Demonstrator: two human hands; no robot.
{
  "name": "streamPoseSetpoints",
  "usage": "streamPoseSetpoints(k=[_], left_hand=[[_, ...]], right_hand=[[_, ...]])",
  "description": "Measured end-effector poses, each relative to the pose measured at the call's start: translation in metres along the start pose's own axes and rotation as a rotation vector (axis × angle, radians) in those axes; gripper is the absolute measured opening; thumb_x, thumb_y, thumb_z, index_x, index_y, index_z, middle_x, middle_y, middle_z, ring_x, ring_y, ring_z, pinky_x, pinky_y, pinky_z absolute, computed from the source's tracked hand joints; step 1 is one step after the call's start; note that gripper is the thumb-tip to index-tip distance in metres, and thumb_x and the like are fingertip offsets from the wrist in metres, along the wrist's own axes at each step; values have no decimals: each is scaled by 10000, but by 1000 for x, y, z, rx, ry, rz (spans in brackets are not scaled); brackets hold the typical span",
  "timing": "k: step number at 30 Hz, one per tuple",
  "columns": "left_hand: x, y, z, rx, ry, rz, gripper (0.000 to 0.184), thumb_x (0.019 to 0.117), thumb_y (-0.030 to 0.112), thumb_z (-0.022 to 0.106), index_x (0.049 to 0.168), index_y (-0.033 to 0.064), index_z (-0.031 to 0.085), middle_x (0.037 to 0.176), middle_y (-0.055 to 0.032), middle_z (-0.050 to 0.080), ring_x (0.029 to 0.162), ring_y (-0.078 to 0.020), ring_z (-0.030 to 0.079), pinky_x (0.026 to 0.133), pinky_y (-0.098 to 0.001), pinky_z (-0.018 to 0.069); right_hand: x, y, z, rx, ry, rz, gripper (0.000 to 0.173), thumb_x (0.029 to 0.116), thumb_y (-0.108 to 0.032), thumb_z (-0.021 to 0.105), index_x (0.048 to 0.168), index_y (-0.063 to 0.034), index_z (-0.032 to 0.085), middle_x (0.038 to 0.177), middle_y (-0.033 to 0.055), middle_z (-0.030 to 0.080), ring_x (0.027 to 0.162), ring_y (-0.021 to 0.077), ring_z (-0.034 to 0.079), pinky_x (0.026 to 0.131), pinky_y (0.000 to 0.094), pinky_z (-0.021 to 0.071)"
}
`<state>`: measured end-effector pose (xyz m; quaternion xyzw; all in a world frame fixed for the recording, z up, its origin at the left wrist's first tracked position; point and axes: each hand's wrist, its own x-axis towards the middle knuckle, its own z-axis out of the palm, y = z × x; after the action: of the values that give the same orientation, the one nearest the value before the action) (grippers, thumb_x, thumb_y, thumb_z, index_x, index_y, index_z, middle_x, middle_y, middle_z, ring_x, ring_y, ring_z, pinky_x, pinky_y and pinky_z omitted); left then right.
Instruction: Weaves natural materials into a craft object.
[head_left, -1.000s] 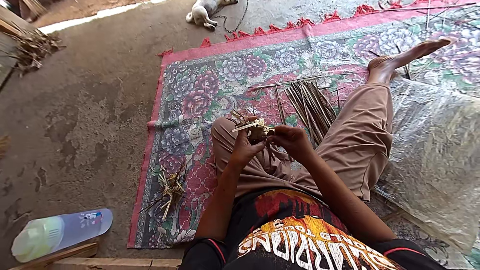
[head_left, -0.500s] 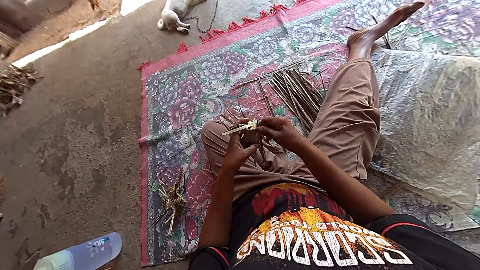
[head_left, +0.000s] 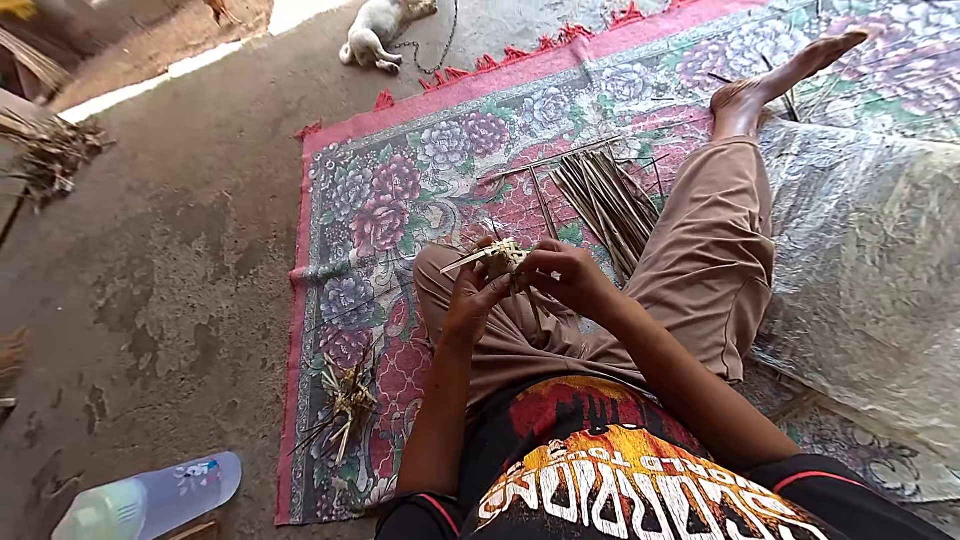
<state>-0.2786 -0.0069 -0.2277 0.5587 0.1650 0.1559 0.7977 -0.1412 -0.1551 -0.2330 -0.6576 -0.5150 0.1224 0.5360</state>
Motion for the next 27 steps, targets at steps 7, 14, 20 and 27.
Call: streamPoseSetpoints(k=[7,14,20,27], left_hand=[[10,-7,1,9,-23,325,657,914,39,724,1473,276,473,1296,86,645,1107,-47,643,924,-258,561],[12,-19,-9,48,3,445,605,892,68,765,1406,300,549,1273,99,660,1085,-49,659,932,-264,568],[19,-27,-28,50,207,535,462,902,129,773,1324,239,619,1267,29,639,1071,-100,640,888,-299,571],[16,-27,-26,108,136,505,440,906,242,785,1321,261,639,1252,52,665,1076,-82,652,904,-296,576]], right_hand=[[-3,3,-3,595,-60,325,182,941,-10,654,1119,-10,694,921,4,717,794,46,663,771,263,586],[-10,14,25,715,-36,287,56,937,-51,665,906,-49,712,812,-27,687,746,35,634,738,231,554],[-16,30,6,693,-566,330,44,951,-140,696,928,-106,712,817,-123,680,760,-37,614,733,184,517],[-10,22,-1,795,-252,509,391,1065,-289,444,1301,-30,617,1138,75,721,1029,156,697,953,345,562]])
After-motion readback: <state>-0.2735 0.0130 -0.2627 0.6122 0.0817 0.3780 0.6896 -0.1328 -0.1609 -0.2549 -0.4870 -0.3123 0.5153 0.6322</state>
